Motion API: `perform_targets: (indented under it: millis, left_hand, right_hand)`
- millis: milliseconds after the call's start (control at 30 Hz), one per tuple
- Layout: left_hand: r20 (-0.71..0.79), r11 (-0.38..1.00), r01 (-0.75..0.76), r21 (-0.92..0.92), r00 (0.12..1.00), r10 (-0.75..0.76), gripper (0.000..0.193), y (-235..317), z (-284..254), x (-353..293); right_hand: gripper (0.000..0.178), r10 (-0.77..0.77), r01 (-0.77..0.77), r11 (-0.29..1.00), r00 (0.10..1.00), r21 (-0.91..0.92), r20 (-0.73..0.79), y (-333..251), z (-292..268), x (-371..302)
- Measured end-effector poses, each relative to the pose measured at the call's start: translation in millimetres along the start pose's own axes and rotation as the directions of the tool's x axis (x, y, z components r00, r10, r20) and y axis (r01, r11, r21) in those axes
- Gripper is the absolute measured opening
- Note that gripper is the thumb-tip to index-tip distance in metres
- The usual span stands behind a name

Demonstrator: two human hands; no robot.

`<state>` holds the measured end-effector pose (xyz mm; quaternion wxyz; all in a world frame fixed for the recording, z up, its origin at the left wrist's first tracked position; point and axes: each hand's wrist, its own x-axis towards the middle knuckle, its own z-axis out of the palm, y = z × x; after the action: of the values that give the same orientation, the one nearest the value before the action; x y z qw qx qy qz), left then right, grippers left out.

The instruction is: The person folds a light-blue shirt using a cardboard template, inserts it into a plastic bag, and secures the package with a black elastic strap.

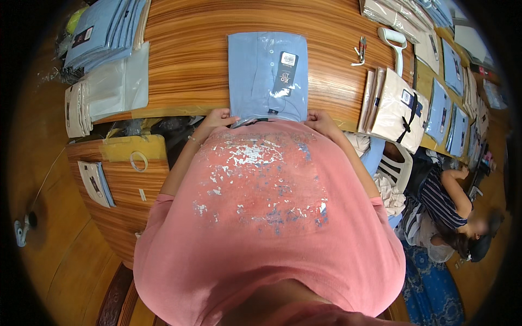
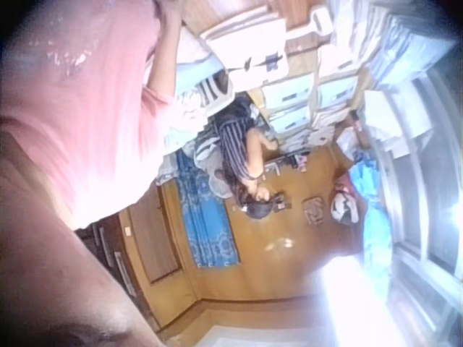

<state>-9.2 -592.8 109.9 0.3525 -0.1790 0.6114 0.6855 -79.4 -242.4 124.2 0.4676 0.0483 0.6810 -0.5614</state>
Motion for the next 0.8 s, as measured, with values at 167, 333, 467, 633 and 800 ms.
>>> perform_targets:
  millis: [167,333,467,633,800]
  left_hand:
    - [-0.207,0.922,-0.125,0.366,0.955,0.211,0.045,78,-8,25]
    - [-0.003,0.106,-0.147,0.983,0.568,0.823,0.082,135,31,38]
    - [0.076,0.004,-0.128,0.992,0.612,0.788,0.086,124,66,56]
    - [-0.458,0.644,-0.721,0.257,0.496,0.738,0.052,134,45,55]
    - [-0.672,0.462,-0.704,-0.539,0.691,0.268,0.034,123,61,110]
  right_hand:
    - [0.014,-0.121,0.130,0.991,0.974,0.033,-0.191,-59,-19,46]
    - [0.032,-0.178,0.229,0.922,0.967,0.313,-0.185,-82,-19,81]
    - [0.042,-0.206,0.238,0.923,0.969,0.304,-0.133,-111,19,62]
    - [0.045,-0.655,0.702,0.693,0.707,0.161,-0.267,-167,47,-10]
    - [0.047,-0.145,0.243,0.922,0.939,0.302,-0.311,-113,46,47]
